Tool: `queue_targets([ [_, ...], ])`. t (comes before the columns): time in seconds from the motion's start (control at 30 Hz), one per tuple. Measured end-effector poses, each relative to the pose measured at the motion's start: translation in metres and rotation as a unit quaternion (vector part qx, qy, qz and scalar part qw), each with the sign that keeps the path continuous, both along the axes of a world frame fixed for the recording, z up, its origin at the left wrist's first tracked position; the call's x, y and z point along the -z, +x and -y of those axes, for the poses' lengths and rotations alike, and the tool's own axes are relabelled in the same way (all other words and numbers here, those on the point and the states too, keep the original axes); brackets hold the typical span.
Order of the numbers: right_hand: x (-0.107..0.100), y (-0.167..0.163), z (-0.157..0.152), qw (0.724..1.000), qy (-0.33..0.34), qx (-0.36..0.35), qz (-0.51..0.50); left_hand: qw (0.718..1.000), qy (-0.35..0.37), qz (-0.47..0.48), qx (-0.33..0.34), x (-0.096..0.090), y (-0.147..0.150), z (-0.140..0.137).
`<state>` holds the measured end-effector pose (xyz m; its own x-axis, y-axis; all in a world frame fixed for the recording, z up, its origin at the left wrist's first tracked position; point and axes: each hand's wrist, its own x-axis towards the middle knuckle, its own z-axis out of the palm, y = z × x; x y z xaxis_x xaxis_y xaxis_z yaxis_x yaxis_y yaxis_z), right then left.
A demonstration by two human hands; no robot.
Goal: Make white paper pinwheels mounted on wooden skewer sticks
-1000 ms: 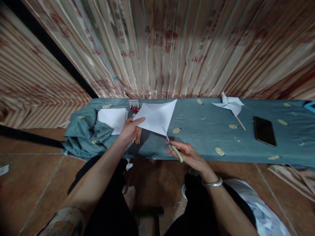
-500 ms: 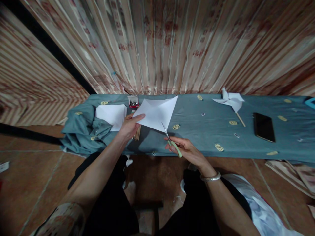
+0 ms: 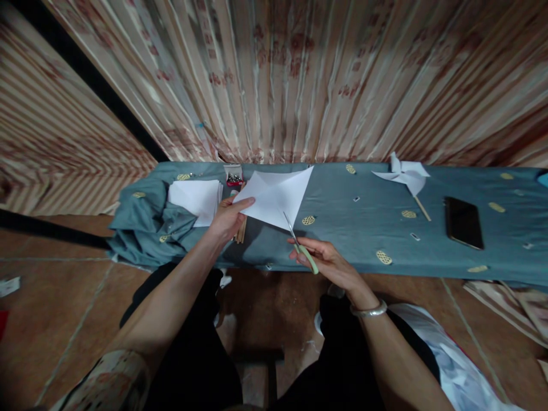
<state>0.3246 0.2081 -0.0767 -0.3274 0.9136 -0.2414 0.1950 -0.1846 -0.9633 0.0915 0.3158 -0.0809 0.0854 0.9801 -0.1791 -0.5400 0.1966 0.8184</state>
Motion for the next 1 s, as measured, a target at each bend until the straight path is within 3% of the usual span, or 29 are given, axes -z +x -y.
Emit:
queue_targets([
  [1.0,0.011,-0.004,-0.001,0.998,-0.018,0.055,-0.013,1.0,-0.006,-0.002,-0.019,0.001,-0.002,-0.002],
])
